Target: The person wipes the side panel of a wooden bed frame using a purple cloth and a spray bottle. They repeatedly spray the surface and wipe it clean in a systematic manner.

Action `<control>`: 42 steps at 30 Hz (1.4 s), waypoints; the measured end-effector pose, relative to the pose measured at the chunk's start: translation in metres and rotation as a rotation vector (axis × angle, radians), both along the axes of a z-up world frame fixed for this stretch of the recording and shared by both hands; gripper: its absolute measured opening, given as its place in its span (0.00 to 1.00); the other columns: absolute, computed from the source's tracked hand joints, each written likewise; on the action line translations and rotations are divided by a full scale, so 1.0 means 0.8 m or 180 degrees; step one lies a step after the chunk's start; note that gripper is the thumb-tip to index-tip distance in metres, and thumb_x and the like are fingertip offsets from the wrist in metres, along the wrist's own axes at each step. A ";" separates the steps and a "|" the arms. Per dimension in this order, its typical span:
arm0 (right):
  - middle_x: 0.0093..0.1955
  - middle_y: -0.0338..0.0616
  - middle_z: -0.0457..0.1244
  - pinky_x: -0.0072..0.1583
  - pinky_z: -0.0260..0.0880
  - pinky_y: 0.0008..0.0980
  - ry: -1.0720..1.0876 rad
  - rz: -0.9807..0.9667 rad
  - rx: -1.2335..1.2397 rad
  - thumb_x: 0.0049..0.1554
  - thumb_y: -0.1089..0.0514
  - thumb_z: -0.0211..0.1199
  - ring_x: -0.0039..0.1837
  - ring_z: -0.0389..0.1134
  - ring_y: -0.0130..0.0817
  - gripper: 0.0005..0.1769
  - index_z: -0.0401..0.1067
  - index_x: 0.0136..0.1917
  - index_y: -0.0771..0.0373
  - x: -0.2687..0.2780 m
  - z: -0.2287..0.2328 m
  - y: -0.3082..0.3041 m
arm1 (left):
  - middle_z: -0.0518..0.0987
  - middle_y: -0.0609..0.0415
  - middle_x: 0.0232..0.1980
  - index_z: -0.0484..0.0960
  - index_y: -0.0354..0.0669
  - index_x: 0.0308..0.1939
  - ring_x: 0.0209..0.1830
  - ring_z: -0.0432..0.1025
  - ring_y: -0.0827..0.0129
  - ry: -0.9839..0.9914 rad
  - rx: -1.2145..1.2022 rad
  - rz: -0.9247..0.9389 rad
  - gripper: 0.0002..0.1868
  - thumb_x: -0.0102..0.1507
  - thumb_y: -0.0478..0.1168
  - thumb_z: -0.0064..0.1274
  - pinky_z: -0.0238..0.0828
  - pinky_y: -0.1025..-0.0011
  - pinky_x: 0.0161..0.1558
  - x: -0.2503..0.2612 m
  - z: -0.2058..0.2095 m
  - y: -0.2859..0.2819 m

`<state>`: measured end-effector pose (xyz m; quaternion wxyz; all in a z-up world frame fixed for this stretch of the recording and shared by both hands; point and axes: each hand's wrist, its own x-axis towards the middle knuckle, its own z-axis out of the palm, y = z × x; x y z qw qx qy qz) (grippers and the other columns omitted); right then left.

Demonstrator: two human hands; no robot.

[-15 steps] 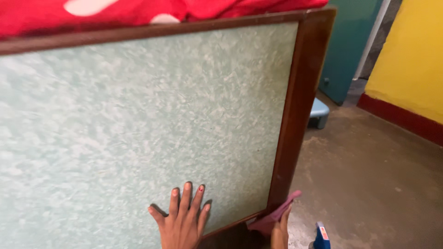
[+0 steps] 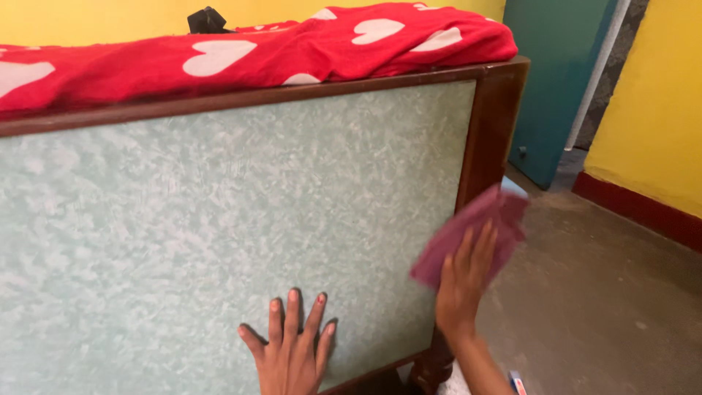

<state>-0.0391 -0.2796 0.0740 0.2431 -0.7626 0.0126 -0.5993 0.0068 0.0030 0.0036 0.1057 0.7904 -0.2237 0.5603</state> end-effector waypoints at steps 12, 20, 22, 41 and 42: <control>0.73 0.67 0.50 0.67 0.34 0.85 0.1433 -0.0609 -0.1591 0.48 0.41 0.62 0.79 0.42 0.65 0.32 0.70 0.64 0.54 -0.031 -0.365 -0.075 | 0.57 0.46 0.82 0.70 0.61 0.75 0.85 0.39 0.54 0.0112 0.0007 0.0032 0.30 0.70 0.60 0.47 0.17 0.28 0.73 -0.006 0.001 -0.006; 0.80 0.67 0.47 0.74 0.34 0.76 0.0739 -0.0819 -0.0945 0.62 0.49 0.53 0.81 0.43 0.69 0.28 0.66 0.72 0.61 -0.026 -0.071 -0.012 | 0.55 0.46 0.81 0.69 0.61 0.74 0.84 0.38 0.56 0.0359 -0.0036 0.0054 0.31 0.68 0.61 0.44 0.17 0.27 0.70 -0.017 0.012 -0.008; 0.83 0.64 0.45 0.76 0.33 0.76 0.0422 -0.0951 -0.1054 0.64 0.50 0.52 0.83 0.42 0.68 0.29 0.64 0.76 0.62 -0.027 0.031 -0.002 | 0.55 0.47 0.82 0.68 0.62 0.75 0.85 0.37 0.57 0.0364 -0.0031 0.0053 0.32 0.68 0.61 0.44 0.17 0.28 0.70 -0.018 0.016 -0.007; 0.80 0.48 0.47 0.74 0.31 0.78 0.1969 -0.0919 -0.1919 0.59 0.42 0.53 0.82 0.43 0.53 0.31 0.61 0.75 0.43 -0.093 -0.155 -0.031 | 0.53 0.56 0.83 0.65 0.69 0.76 0.83 0.43 0.61 0.0845 0.0147 0.0121 0.30 0.70 0.61 0.41 0.25 0.28 0.72 -0.059 0.053 0.011; 0.81 0.48 0.47 0.74 0.30 0.78 0.1878 -0.0906 -0.1934 0.60 0.43 0.53 0.82 0.42 0.54 0.31 0.61 0.76 0.42 -0.089 -0.139 -0.035 | 0.53 0.56 0.84 0.65 0.69 0.76 0.84 0.43 0.61 0.0852 0.0175 0.0157 0.30 0.70 0.61 0.40 0.24 0.28 0.72 -0.064 0.060 0.014</control>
